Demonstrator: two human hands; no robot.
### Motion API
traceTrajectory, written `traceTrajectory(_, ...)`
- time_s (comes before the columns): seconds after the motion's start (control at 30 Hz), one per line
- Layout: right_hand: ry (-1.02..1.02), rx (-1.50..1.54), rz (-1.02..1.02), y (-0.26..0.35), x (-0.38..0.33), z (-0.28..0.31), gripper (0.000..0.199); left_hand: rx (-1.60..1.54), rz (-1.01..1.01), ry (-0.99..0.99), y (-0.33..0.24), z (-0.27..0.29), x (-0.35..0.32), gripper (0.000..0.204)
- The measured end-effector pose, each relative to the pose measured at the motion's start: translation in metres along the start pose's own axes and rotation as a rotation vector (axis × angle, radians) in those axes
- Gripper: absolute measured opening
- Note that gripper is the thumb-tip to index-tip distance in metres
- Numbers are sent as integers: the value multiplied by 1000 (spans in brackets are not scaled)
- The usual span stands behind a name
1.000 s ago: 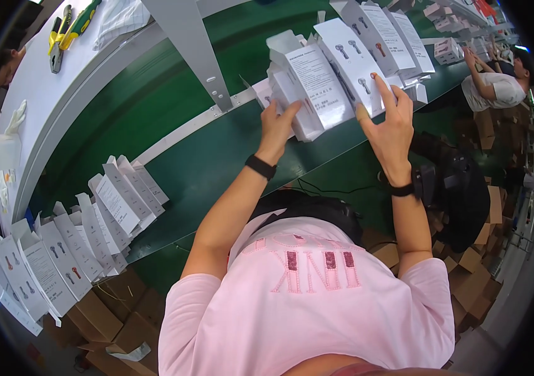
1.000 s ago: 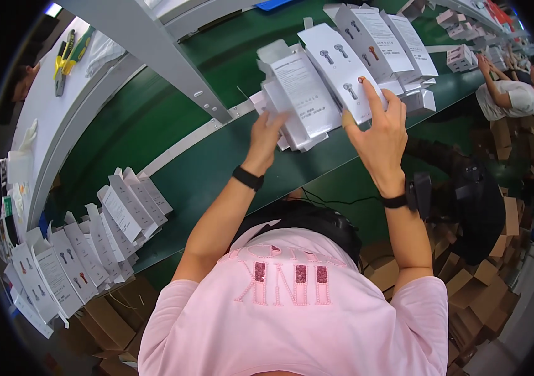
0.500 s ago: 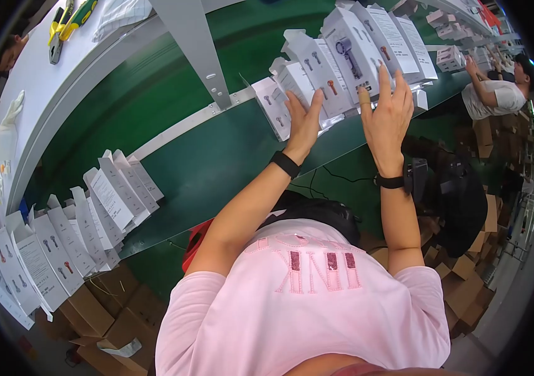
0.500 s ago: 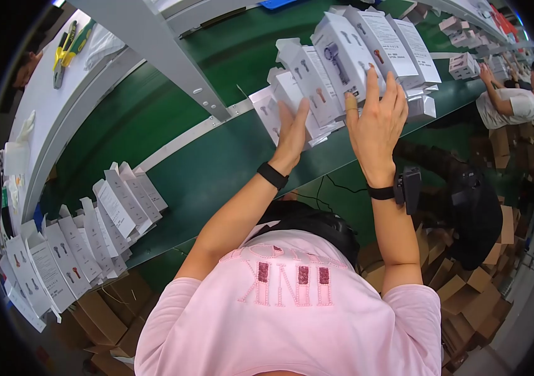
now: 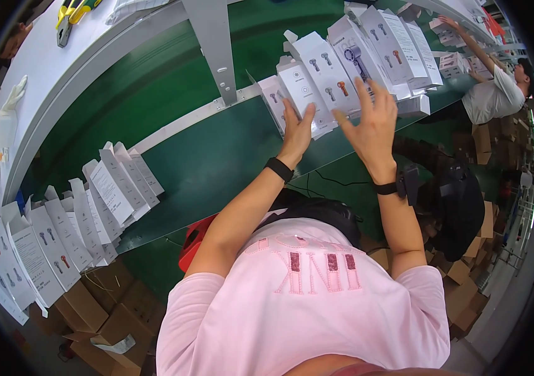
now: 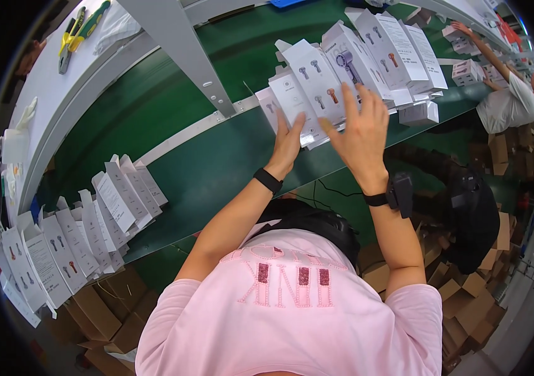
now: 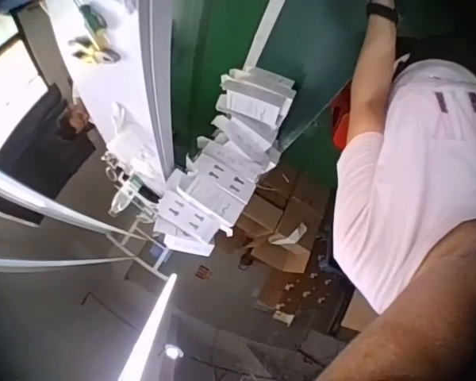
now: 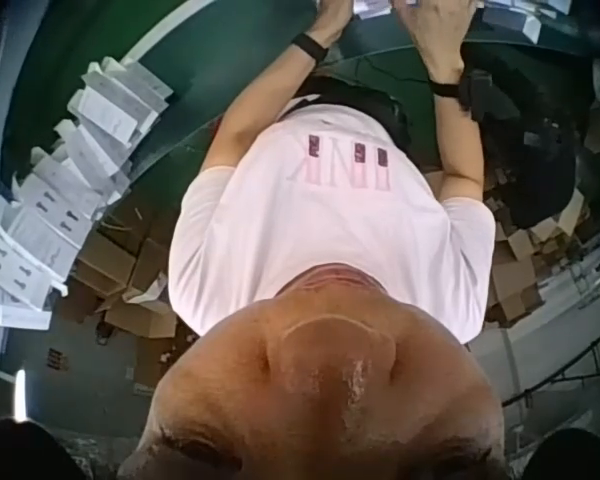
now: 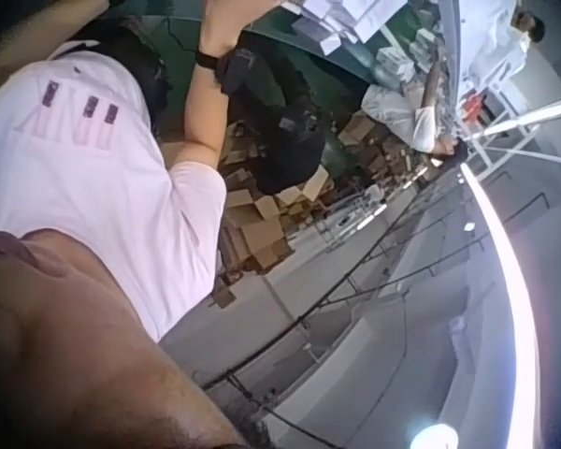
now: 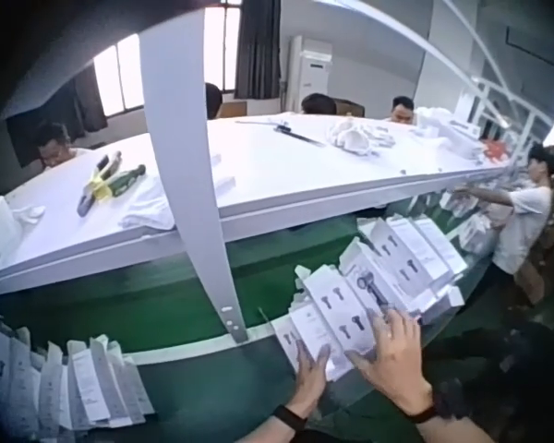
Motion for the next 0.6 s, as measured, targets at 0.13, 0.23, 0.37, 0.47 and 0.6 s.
traceTrajectory(0.13,238,-30,11,11,-6,-33,82,-97,-8,38,-8,-4,-3,90)
traceTrajectory(0.23,253,-73,10,8,-4,-44,81,-119,61,1,-5,-4,-4,76)
traceTrajectory(0.37,105,108,-40,21,13,-5,72,-123,18,47,-8,-4,0,90)
traceTrajectory(0.47,-107,182,-28,31,29,65,60,-85,1,-34,-2,-1,2,95)
traceTrajectory(0.6,-138,151,-138,-15,45,90,48,17,-50,-26,-14,-13,11,103)
Point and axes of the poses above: each hand's wrist, its own x-axis towards the middle knuckle, its own z-axis out of the back of the hand, y = z × x, the point moved 6 cm from there along x, towards the middle knuckle, and after that the axes turned 4 degrees about x, right-handed, at the moved point
